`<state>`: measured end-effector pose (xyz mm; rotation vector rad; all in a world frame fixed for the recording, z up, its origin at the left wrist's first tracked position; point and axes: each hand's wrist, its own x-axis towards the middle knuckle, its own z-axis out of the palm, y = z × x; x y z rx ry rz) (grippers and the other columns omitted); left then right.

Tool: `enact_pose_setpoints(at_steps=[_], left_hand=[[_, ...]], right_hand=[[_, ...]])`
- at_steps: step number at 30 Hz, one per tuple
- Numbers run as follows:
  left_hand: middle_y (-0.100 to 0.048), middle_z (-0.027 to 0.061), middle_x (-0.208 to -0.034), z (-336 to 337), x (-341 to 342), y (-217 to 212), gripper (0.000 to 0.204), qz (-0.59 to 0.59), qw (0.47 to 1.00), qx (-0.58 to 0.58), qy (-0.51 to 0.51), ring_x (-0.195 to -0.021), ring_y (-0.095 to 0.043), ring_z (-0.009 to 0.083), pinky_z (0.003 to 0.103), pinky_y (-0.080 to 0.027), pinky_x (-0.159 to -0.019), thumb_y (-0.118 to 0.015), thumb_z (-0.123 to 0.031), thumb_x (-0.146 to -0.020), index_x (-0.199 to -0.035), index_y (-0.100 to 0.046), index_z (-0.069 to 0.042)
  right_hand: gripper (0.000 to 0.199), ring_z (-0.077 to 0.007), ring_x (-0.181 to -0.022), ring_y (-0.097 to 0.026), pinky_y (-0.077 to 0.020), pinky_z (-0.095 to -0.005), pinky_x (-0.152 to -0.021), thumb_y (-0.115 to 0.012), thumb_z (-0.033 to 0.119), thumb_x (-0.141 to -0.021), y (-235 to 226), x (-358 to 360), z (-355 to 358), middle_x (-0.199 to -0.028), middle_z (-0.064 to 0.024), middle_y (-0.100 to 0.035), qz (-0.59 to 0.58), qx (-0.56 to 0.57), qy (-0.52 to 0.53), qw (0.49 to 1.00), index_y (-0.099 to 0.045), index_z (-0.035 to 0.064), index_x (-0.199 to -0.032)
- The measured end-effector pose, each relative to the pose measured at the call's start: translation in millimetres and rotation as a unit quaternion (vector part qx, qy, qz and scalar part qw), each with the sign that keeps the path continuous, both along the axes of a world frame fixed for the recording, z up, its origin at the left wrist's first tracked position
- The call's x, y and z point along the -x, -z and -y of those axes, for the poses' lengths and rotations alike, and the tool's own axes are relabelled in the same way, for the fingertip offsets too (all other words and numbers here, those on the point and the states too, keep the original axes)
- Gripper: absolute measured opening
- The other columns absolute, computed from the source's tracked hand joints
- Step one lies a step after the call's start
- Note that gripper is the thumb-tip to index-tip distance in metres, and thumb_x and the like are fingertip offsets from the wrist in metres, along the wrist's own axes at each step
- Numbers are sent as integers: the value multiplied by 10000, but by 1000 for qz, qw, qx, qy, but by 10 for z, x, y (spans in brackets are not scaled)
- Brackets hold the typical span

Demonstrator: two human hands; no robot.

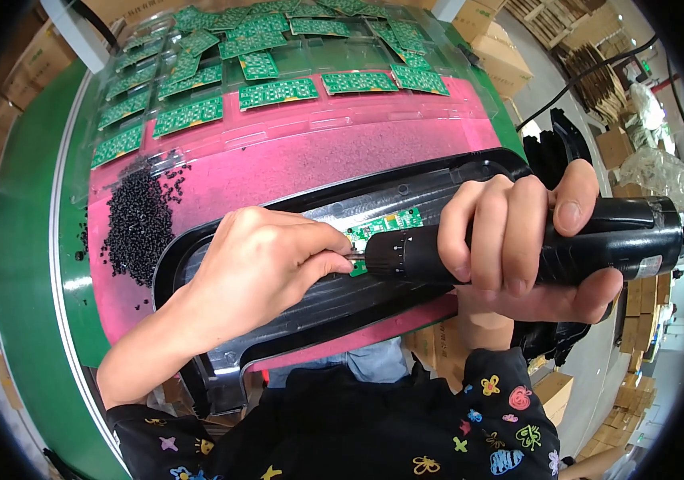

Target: The recorder is mounting circuit boards onto plastic housings using an electric screwdriver on an assembly line.

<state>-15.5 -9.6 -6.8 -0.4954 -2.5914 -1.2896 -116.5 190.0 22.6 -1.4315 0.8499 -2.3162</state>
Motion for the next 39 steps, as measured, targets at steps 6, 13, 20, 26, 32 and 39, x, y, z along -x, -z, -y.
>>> enact_pose_setpoints(at_steps=[6, 13, 20, 26, 32, 39], left_hand=[[-704, 145, -789, -26, 16, -9, 88, -10, 999, 13, -48, -692, -698, 280, 338, -537, -610, -741, -25, -809, -880, -707, 16], [-701, 157, -806, -1, 40, 1, 124, 0, 999, 32, -39, -718, -698, 310, 355, -540, -629, -718, -12, -824, -943, -697, 20], [-654, 200, -742, 11, 7, -1, 107, 43, 997, 32, -46, -695, -647, 401, 444, -507, -597, -685, -97, -867, -904, -664, 0], [-626, 192, -661, -37, -23, -35, 245, 43, 993, 74, -77, -646, -626, 423, 499, -488, -548, -616, -228, -944, -826, -588, -16], [-638, 179, -709, -33, -32, -25, 191, 28, 996, 51, -64, -696, -640, 412, 502, -494, -569, -628, -184, -923, -870, -570, -11], [-654, 172, -811, -3, -39, 1, 158, 42, 995, 78, -35, -789, -645, 407, 490, -512, -644, -659, -136, -875, -869, -584, 3]], right_hand=[[512, -138, -453, -481, -417, -286, -469, -683, 456, -868, -3, -172, 45, -616, -31, -512, 107, -130, 44, 985, -456, 53, -1086], [495, -140, -452, -461, -403, -298, -468, -733, 405, -832, -38, -219, 52, -610, -37, -500, 100, -222, 51, 969, -465, 47, -1043], [528, -125, -493, -467, -410, -283, -500, -839, 394, -772, -63, -163, 48, -616, -24, -524, 51, -293, -20, 955, -485, 63, -983], [520, -124, -481, -480, -407, -282, -480, -867, 361, -765, -45, -256, 189, -601, -18, -532, 91, -271, -9, 958, -519, 47, -990], [534, -118, -475, -478, -386, -278, -465, -893, 361, -729, -3, -106, 206, -597, -18, -534, 38, -261, -100, 959, -549, 32, -972], [542, -109, -482, -449, -367, -275, -482, -862, 416, -755, 104, -102, 318, -590, -4, -503, -21, -190, -89, 977, -538, 26, -948]])
